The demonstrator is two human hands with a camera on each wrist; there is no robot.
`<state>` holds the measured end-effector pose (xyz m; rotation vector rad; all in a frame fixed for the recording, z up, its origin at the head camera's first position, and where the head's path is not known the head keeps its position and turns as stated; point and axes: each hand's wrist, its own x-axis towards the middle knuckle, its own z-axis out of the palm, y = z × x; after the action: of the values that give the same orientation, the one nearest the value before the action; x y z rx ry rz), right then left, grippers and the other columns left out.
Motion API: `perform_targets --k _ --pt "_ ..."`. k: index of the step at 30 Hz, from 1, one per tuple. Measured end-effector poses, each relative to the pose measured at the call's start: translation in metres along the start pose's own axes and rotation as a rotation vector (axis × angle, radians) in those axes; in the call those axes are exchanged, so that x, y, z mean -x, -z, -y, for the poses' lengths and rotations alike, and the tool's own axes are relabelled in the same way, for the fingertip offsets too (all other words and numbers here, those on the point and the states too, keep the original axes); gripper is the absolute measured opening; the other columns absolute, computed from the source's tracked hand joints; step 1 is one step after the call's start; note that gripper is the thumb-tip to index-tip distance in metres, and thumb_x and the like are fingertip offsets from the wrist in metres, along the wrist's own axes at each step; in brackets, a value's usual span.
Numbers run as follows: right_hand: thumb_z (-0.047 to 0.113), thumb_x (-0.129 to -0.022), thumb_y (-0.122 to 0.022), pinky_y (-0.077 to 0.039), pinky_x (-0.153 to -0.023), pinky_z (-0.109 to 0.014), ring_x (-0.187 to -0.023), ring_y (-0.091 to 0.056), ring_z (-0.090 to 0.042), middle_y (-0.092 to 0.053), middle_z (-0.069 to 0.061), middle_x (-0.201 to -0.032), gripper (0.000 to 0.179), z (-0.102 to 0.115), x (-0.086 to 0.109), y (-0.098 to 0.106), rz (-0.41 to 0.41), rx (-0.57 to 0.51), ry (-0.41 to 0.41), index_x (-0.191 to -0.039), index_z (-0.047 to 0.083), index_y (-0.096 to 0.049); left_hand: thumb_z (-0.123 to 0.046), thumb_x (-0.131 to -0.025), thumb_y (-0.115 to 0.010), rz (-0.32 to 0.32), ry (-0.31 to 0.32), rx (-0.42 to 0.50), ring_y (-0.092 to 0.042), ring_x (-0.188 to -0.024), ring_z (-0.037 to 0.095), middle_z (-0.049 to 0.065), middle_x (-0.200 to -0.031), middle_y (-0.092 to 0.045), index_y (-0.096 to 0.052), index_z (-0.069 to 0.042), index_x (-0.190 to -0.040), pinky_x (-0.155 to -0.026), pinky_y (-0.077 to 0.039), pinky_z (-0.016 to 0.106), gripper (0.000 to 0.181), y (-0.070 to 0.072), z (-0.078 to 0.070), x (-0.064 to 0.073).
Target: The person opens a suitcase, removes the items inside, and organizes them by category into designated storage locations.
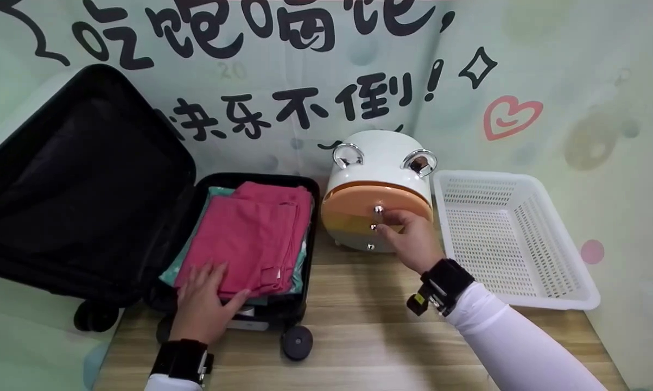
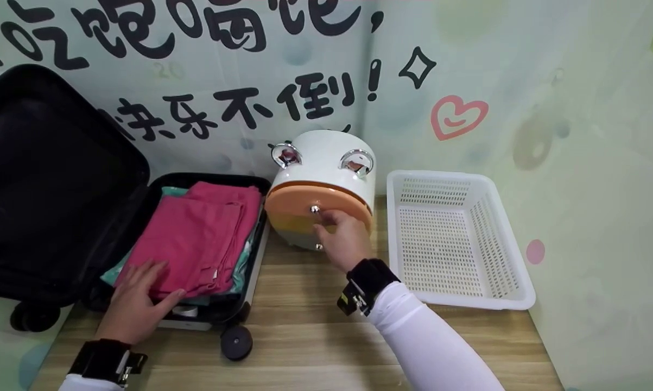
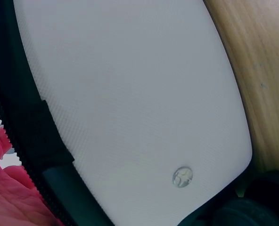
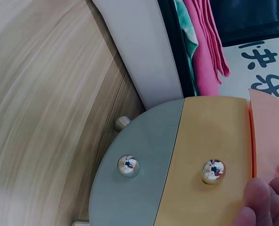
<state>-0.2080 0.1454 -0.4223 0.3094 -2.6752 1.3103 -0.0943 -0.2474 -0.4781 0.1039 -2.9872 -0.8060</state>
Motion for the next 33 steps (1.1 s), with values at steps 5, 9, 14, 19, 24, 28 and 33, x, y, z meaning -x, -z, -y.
perform_targets --k 5,9,14,19,24,28,33 --pt "0.022 -0.094 -0.074 -0.051 -0.070 -0.033 -0.078 -0.064 -0.018 -0.076 -0.005 -0.110 0.027 -0.003 -0.003 0.002 0.009 0.024 -0.018 -0.116 0.007 -0.074 -0.062 -0.094 -0.063 0.009 0.007 -0.003 -0.006 -0.151 0.054 0.029 -0.162 -0.025 -0.041 -0.007 -0.156 -0.115 -0.007 0.074 0.086 0.001 -0.001 0.000" --pt "0.021 -0.094 -0.073 -0.051 -0.070 -0.034 -0.078 -0.064 -0.019 -0.075 -0.007 -0.111 0.028 -0.004 -0.006 0.004 0.007 0.016 -0.032 -0.118 0.006 -0.073 -0.062 -0.093 -0.064 0.000 0.001 -0.004 -0.007 -0.151 0.054 0.029 -0.162 -0.026 -0.042 -0.007 -0.155 -0.115 -0.008 0.074 0.086 0.000 -0.001 0.000" --pt "0.014 -0.094 -0.071 -0.052 -0.075 -0.034 -0.085 -0.066 -0.022 -0.074 -0.011 -0.111 0.026 -0.007 -0.010 0.004 -0.003 -0.012 -0.030 -0.118 0.002 -0.072 -0.061 -0.093 -0.065 -0.010 -0.005 0.002 -0.009 -0.150 0.054 0.029 -0.162 -0.027 -0.042 -0.006 -0.155 -0.116 -0.009 0.073 0.086 -0.001 0.000 0.001" --pt "0.011 -0.095 -0.070 -0.055 -0.080 -0.038 -0.094 -0.070 -0.026 -0.074 -0.013 -0.110 0.025 -0.009 -0.011 0.005 -0.015 -0.021 -0.013 -0.116 0.000 -0.072 -0.058 -0.094 -0.066 -0.019 -0.021 0.001 -0.009 -0.150 0.055 0.030 -0.161 -0.029 -0.042 -0.005 -0.155 -0.115 -0.009 0.073 0.084 -0.001 0.001 0.001" --pt "0.011 -0.095 -0.069 -0.056 -0.083 -0.041 -0.096 -0.070 -0.026 -0.074 -0.014 -0.111 0.025 -0.010 -0.011 0.004 -0.014 -0.030 -0.018 -0.117 -0.001 -0.072 -0.058 -0.094 -0.066 -0.024 -0.025 0.002 -0.010 -0.150 0.054 0.030 -0.161 -0.029 -0.042 -0.006 -0.155 -0.115 -0.010 0.073 0.083 -0.001 0.002 0.002" --pt "0.012 -0.094 -0.070 -0.055 -0.083 -0.040 -0.095 -0.070 -0.025 -0.075 -0.012 -0.110 0.025 -0.013 -0.010 0.003 -0.010 0.008 -0.020 -0.117 0.001 -0.073 -0.060 -0.094 -0.064 -0.020 -0.019 0.000 -0.010 -0.150 0.054 0.028 -0.161 -0.029 -0.042 -0.006 -0.155 -0.115 -0.009 0.074 0.084 -0.001 0.002 0.001" --pt "0.012 -0.093 -0.070 -0.054 -0.080 -0.037 -0.091 -0.069 -0.025 -0.075 -0.011 -0.107 0.024 -0.019 -0.008 0.001 -0.017 0.026 -0.018 -0.114 0.001 -0.074 -0.062 -0.094 -0.063 -0.015 -0.013 0.001 -0.009 -0.150 0.054 0.028 -0.161 -0.028 -0.042 -0.006 -0.155 -0.115 -0.009 0.074 0.086 0.000 0.003 0.002"
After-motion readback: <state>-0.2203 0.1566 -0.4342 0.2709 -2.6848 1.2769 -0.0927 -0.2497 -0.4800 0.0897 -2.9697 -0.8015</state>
